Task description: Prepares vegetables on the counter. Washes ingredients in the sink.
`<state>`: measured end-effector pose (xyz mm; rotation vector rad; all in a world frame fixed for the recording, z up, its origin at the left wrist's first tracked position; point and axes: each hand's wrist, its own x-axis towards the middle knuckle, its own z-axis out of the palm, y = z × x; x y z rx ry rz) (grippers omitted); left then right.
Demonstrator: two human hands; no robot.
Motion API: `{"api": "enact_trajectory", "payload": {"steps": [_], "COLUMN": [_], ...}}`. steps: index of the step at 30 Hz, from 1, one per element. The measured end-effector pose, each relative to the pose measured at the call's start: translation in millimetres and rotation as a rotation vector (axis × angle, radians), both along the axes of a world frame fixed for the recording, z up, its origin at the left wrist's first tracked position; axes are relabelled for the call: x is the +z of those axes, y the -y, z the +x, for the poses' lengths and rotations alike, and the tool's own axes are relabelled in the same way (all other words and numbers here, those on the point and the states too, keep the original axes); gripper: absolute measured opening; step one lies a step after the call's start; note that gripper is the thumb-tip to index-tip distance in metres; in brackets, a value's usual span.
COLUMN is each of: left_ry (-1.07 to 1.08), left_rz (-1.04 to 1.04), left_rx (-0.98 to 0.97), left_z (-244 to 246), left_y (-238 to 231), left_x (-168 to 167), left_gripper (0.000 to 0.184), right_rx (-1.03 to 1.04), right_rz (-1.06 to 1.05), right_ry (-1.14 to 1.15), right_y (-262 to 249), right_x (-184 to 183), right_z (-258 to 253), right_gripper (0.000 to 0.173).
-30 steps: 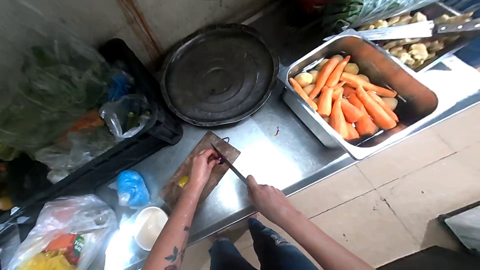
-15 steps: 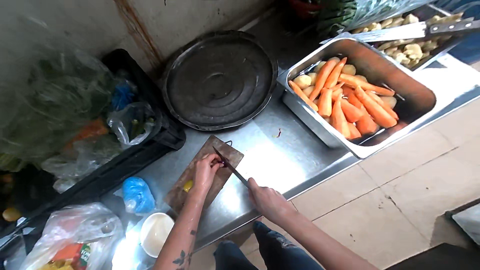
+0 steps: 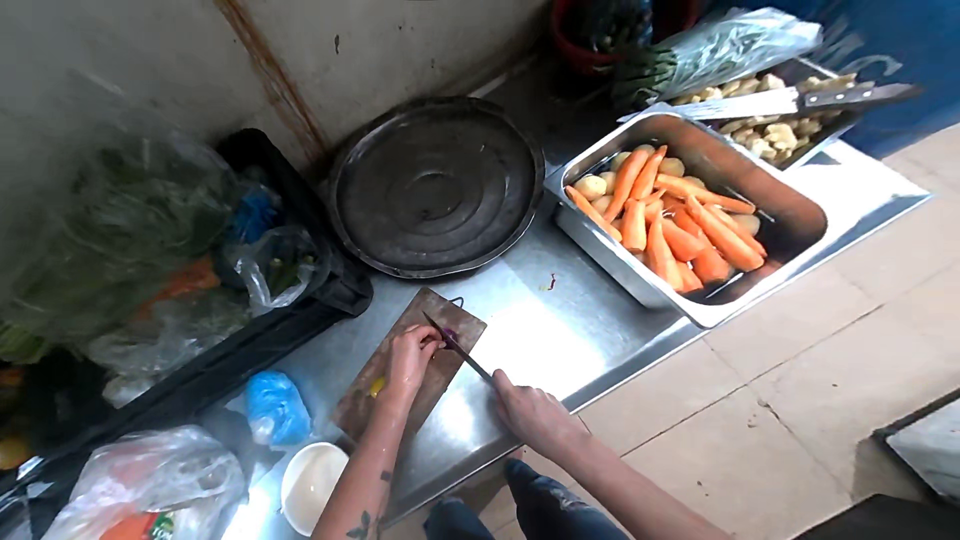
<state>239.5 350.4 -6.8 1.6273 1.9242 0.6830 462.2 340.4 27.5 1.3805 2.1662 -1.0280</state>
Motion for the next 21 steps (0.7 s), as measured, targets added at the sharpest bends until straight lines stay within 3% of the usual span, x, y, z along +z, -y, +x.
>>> {"api": "enact_trajectory", "payload": {"steps": [8,16,21], "left_ry": [0.006,-0.003,-0.01], "left_rz": [-0.026,0.049,0.051], "left_rx": [0.016,-0.029,-0.022], "left_z": [-3,-5,-4], "left_y": [-3,9,6], "left_x": [-3,-3,-3], "left_gripper": [0.004,0.005,0.004], "right_rx": [0.015,-0.002,0.028], "right_rz": [0.004,-0.01,-0.025], "right_ry": [0.001,0.015,0.029], "right_y": [-4,1,-5], "right_x": [22,-1,18], "right_z": [2,-2,-1], "right_gripper": [0.033,0.035,0.033]}}
